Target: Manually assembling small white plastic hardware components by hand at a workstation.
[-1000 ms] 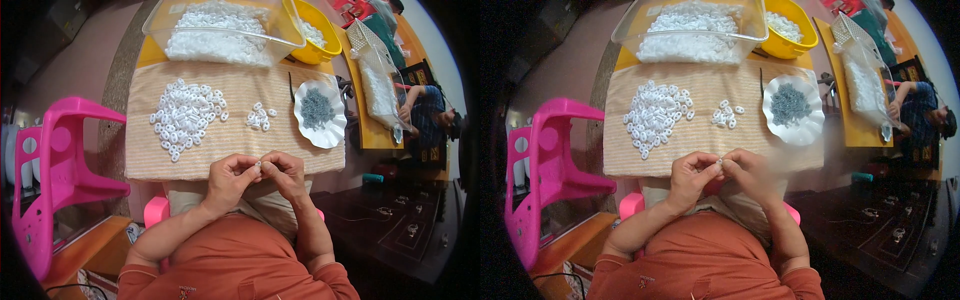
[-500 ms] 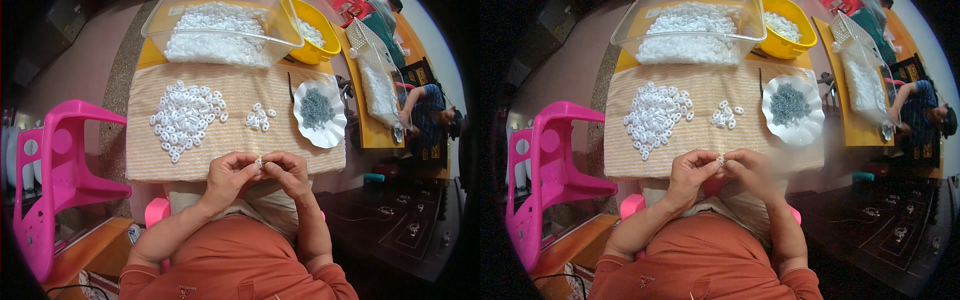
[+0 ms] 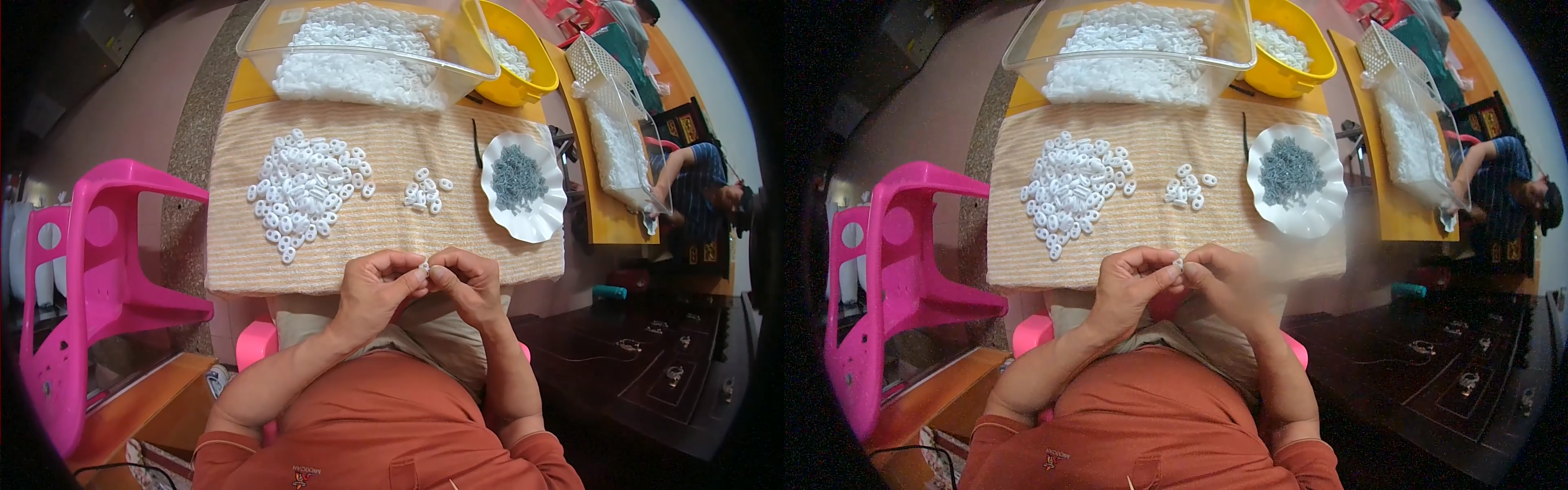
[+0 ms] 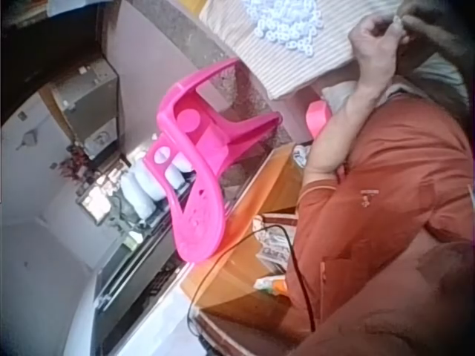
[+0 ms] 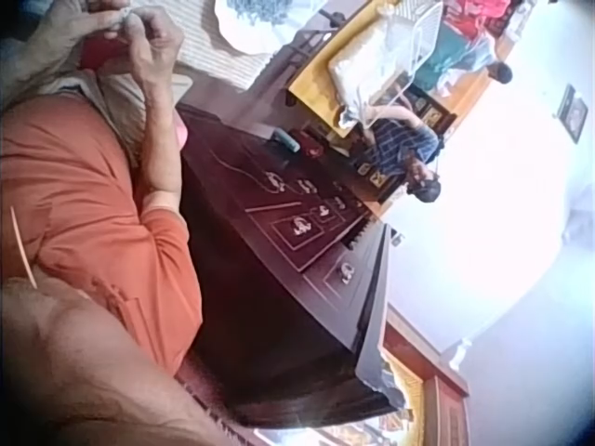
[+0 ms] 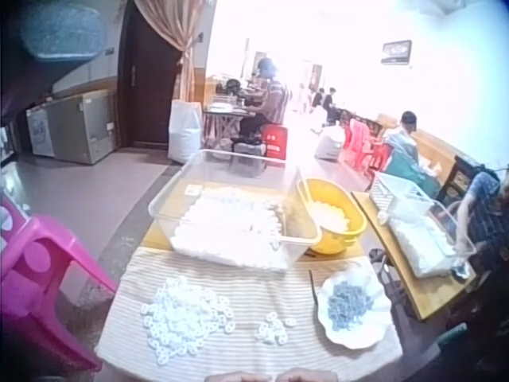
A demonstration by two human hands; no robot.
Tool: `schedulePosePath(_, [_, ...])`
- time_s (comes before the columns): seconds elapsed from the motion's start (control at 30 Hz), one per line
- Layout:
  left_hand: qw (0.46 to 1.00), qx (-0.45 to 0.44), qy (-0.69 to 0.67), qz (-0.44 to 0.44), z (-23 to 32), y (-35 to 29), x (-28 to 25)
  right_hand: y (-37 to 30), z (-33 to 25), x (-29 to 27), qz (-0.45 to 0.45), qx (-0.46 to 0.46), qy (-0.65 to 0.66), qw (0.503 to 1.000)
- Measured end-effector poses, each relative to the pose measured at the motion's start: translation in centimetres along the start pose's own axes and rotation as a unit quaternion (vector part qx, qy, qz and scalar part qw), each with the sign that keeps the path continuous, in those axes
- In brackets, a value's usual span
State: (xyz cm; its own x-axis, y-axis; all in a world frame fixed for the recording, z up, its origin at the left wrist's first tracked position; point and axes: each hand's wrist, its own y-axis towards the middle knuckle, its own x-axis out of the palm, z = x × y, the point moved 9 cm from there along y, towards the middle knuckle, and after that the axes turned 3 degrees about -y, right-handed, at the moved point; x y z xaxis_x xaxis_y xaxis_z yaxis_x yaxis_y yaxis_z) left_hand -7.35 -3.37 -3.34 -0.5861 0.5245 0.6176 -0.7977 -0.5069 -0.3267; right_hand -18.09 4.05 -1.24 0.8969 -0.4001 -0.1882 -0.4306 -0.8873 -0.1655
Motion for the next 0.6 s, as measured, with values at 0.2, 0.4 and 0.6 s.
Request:
schedulePosePath(0.2, [0.999, 0.017, 0.041, 0.003, 0.3, -0.1, 0.0, 0.1, -0.3, 0.1, -0.02, 0.006, -0.021, 1.0])
schedulePosePath(0.4, [0.995, 0.036, 0.091, -0.001, 1.0, -0.3, 0.5, 0.0, 0.1, 0.4, -0.037, 0.028, 0.044, 0.998])
schedulePosePath(0.6, [0.995, 0.034, 0.09, -0.002, 0.8, 0.0, 0.3, 0.1, -0.3, 0.1, -0.035, 0.017, 0.043, 0.998])
